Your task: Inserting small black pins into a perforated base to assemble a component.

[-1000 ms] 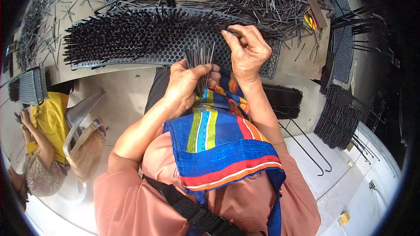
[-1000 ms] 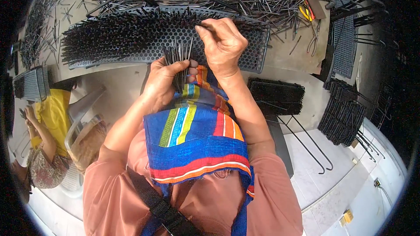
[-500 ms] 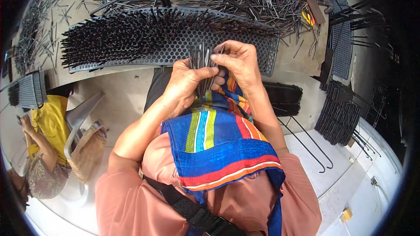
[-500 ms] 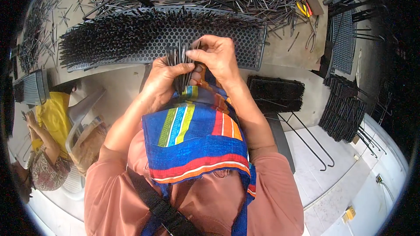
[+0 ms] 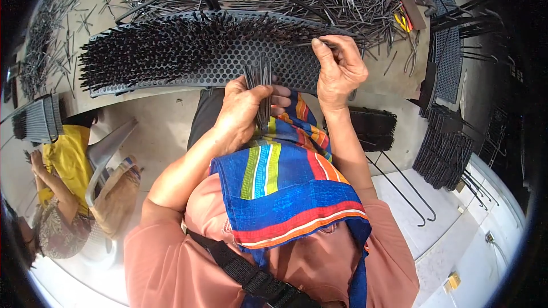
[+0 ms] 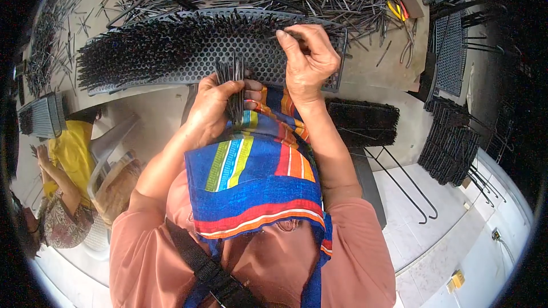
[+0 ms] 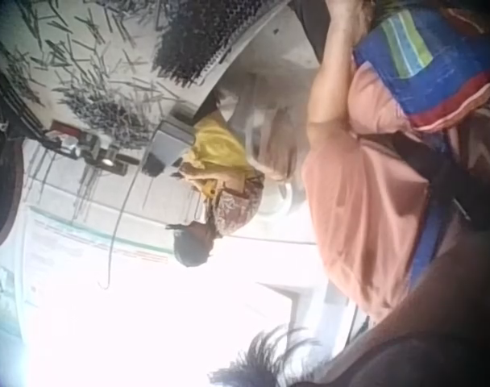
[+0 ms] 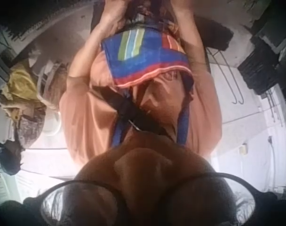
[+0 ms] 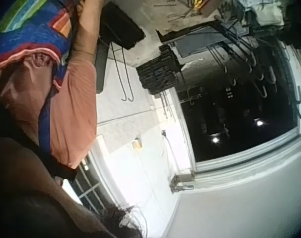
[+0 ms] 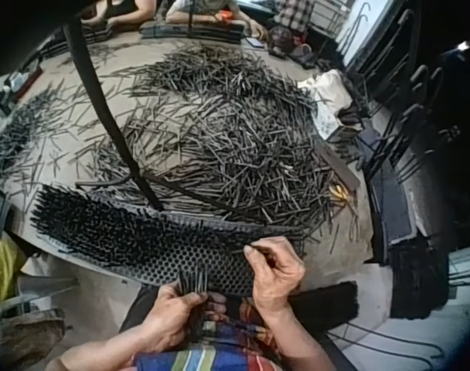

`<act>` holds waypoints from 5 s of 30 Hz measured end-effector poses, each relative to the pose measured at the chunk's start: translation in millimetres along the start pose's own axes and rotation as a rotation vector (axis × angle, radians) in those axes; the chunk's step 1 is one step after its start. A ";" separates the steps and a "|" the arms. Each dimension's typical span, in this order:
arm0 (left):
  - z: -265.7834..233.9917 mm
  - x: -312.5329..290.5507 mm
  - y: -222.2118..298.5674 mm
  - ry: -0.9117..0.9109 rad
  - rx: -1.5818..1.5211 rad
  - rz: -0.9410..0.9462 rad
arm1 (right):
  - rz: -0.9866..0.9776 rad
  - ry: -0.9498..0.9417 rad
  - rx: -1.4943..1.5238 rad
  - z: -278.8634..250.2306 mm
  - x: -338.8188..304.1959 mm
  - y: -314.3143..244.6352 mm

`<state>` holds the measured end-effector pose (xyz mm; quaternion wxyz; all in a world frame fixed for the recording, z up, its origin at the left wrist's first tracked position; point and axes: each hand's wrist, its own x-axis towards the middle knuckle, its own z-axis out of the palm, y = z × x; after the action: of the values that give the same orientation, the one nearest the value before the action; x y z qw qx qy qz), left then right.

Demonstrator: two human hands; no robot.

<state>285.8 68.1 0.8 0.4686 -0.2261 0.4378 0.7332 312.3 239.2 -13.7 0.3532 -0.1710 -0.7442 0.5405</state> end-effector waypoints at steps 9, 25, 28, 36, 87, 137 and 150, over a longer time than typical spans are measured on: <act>-1.0 -3.6 -0.4 0.041 0.031 0.003 | 0.025 0.012 -0.060 -1.4 2.7 -0.5; -39.3 -20.8 -24.1 -0.186 0.120 -0.058 | -0.055 -0.085 -0.186 13.4 -0.2 -5.5; -34.4 -18.1 -15.4 -0.071 0.041 -0.016 | -0.188 -0.171 -0.324 9.6 5.4 -0.5; -28.9 -17.5 -1.9 -0.002 -0.027 -0.014 | 0.599 -0.638 -0.091 8.9 -12.6 -23.5; -44.2 -21.9 5.2 0.051 -0.143 0.067 | -0.258 -0.291 -0.248 65.2 -17.3 -28.6; -36.7 -15.2 3.4 -0.005 -0.120 0.032 | -0.212 -0.327 -0.352 52.9 -11.6 -18.7; -40.2 -10.5 3.4 0.033 -0.205 0.041 | -0.387 -0.425 -0.857 50.7 -12.8 -28.2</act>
<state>284.4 28.1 -10.7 0.4204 -0.2759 0.3728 0.7798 288.7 186.3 -0.3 0.1860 -0.0462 -0.9722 0.1345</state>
